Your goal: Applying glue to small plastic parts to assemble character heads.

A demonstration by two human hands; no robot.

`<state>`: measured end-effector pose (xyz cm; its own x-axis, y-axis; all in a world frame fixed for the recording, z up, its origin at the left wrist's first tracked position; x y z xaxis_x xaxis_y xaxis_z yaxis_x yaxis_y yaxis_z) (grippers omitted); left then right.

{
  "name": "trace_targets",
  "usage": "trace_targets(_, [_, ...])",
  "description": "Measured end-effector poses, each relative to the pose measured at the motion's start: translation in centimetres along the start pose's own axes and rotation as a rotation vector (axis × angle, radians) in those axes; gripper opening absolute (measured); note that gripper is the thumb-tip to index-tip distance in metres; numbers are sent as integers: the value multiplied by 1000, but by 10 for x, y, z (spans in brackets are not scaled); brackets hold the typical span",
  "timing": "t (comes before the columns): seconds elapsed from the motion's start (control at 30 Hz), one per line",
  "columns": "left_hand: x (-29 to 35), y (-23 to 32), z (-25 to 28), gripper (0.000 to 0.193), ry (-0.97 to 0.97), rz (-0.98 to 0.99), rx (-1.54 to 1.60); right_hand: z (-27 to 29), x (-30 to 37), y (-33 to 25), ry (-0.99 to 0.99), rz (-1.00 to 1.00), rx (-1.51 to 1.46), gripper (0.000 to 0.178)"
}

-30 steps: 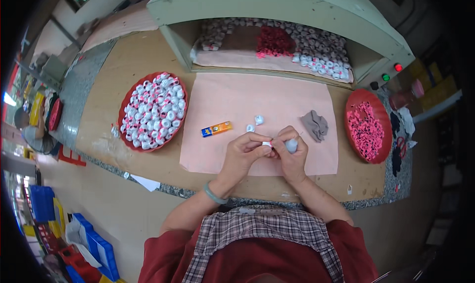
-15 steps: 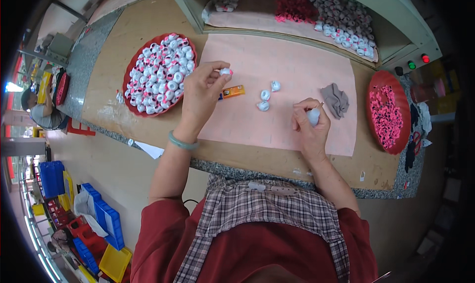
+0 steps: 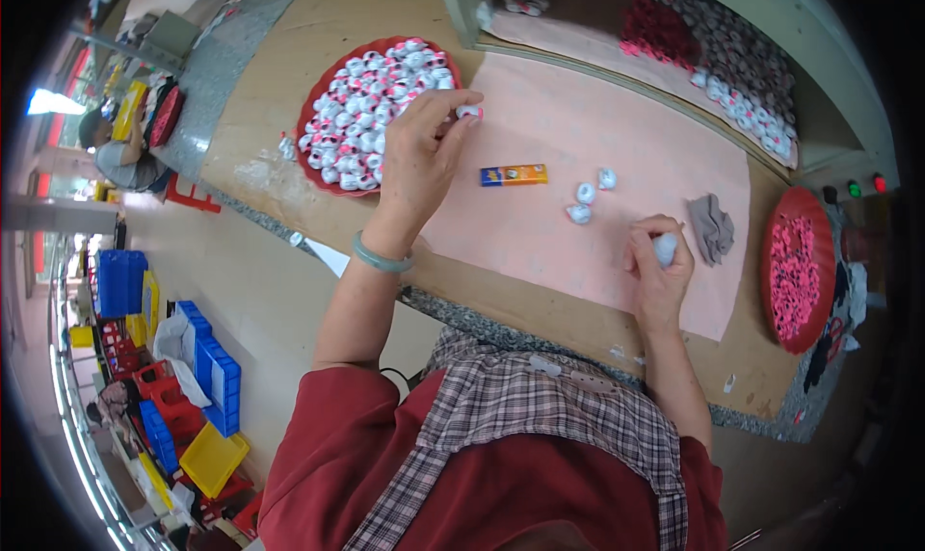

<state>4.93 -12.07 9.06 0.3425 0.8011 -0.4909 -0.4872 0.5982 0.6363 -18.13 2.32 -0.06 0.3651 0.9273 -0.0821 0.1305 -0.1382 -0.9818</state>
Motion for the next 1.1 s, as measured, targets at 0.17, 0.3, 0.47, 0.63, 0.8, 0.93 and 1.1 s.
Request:
trace_targets(0.17, [-9, -24, 51, 21, 154, -56, -226, 2, 3, 3, 20, -29, -2, 6])
trace_targets(0.3, [-14, -9, 59, 23, 251, -204, -574, 3, 3, 3, 25, -34, 15, 5])
trace_targets(0.47, [-10, 22, 20, 25, 206, -304, -373, 4, -2, 3, 42, -34, 26, 5])
trace_targets(0.63, [7, 62, -76, 26, -236, -398, 25, 10, -7, 5, 69, -43, -37, 5])
trace_targets(0.8, [24, 73, -115, 24, -404, -342, 86, 15, -6, 3, 73, -28, -38, 5])
trace_targets(0.93, [24, 65, -124, 23, -393, -277, 14, 14, -5, 4, 60, -35, -15, 6])
trace_targets(1.1, [21, 61, -136, 24, -454, -240, -44, 15, -5, 7, 54, -51, -6, 8])
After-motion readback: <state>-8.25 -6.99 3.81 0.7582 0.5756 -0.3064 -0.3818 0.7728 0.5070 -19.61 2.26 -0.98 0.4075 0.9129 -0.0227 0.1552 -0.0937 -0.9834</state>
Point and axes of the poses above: each hand's wrist, its own x-axis away from the middle knuckle, its own z-axis out of the back of the hand, y = z × x, the point moved 10 cm from there along -x, towards the middle knuckle, and after that the axes turned 1 degree about -x, right-handed, at the moved point
